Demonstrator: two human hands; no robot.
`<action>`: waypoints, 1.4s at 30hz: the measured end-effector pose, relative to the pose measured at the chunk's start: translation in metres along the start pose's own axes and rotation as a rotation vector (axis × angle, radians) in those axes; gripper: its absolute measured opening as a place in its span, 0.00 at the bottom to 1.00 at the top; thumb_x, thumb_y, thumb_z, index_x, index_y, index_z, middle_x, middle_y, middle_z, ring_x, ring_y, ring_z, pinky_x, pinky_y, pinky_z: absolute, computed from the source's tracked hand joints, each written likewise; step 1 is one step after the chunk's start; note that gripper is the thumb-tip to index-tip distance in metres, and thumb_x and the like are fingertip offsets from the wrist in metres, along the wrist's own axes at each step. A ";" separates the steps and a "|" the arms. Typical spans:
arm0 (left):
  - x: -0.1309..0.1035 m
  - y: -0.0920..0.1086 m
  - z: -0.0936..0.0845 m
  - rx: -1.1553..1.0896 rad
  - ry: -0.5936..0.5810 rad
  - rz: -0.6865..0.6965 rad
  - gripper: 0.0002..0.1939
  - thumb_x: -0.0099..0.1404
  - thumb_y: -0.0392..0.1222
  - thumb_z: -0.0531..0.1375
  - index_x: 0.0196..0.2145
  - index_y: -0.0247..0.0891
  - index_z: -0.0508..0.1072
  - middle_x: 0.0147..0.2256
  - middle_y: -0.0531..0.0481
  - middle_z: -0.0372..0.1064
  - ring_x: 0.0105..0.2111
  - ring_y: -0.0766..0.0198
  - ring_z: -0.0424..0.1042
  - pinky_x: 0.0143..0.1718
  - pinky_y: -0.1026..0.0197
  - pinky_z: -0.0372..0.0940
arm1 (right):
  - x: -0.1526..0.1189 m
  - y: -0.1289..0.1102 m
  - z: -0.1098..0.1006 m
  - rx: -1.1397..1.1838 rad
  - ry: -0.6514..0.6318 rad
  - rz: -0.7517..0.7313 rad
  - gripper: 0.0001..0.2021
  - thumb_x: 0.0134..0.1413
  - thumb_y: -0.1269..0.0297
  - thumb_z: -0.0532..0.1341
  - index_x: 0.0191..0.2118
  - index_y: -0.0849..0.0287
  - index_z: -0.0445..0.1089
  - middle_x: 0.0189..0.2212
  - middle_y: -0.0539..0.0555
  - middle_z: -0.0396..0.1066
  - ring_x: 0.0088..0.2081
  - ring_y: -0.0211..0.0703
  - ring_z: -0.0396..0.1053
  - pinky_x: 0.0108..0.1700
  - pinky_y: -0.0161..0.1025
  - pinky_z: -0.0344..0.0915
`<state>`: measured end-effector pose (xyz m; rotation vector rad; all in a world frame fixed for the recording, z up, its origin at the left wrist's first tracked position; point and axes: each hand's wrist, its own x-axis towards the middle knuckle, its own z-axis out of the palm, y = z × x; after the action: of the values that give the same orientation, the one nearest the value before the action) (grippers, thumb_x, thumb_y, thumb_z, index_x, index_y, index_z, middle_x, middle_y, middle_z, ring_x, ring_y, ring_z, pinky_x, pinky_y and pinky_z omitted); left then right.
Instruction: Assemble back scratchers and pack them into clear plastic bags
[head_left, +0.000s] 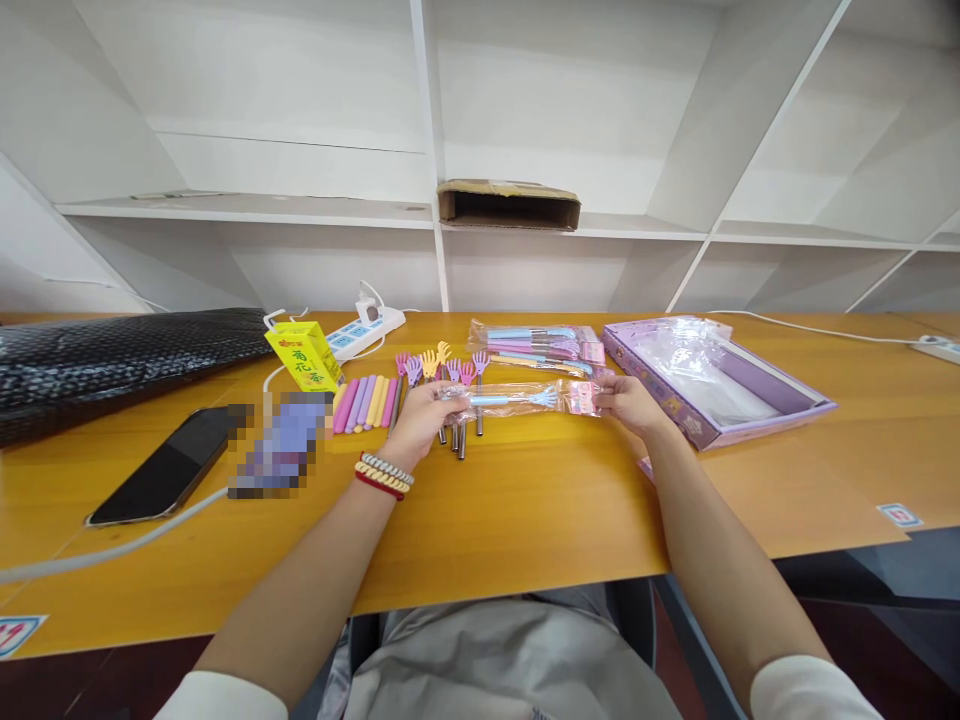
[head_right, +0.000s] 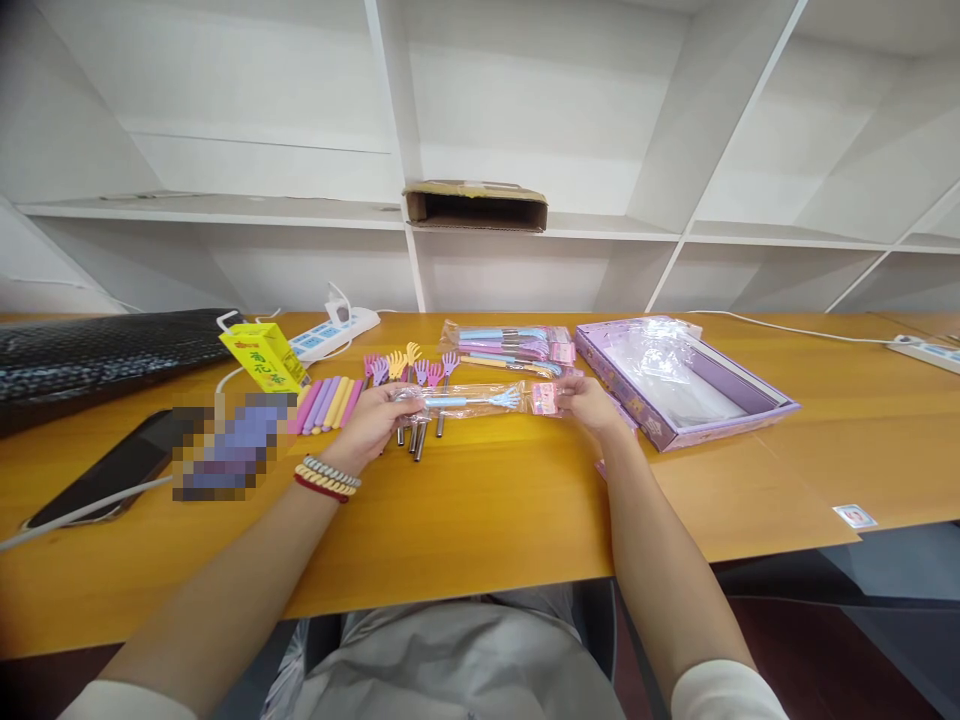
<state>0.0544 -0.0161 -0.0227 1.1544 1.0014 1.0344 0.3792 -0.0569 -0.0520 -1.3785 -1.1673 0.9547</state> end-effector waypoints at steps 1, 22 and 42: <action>0.000 0.000 0.000 -0.002 -0.004 0.003 0.19 0.42 0.37 0.68 0.33 0.30 0.71 0.26 0.49 0.69 0.25 0.66 0.70 0.26 0.64 0.64 | 0.001 0.001 -0.001 0.033 -0.027 0.030 0.12 0.30 0.69 0.66 0.29 0.61 0.70 0.20 0.50 0.70 0.22 0.39 0.67 0.26 0.36 0.65; 0.004 -0.004 -0.003 0.033 -0.019 -0.010 0.21 0.41 0.37 0.68 0.35 0.31 0.71 0.29 0.48 0.70 0.25 0.66 0.70 0.23 0.65 0.63 | -0.005 -0.011 0.003 0.098 0.013 0.070 0.20 0.25 0.72 0.69 0.33 0.62 0.67 0.18 0.51 0.70 0.19 0.38 0.67 0.20 0.35 0.63; -0.006 0.002 0.008 -0.064 -0.078 -0.044 0.17 0.42 0.35 0.68 0.31 0.30 0.71 0.26 0.49 0.70 0.25 0.67 0.70 0.27 0.64 0.65 | 0.001 -0.006 0.009 0.167 -0.038 0.061 0.14 0.36 0.59 0.67 0.31 0.59 0.70 0.29 0.53 0.72 0.29 0.42 0.70 0.30 0.39 0.70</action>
<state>0.0600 -0.0238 -0.0191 1.1073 0.9219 0.9726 0.3698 -0.0547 -0.0474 -1.2723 -1.0543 1.1007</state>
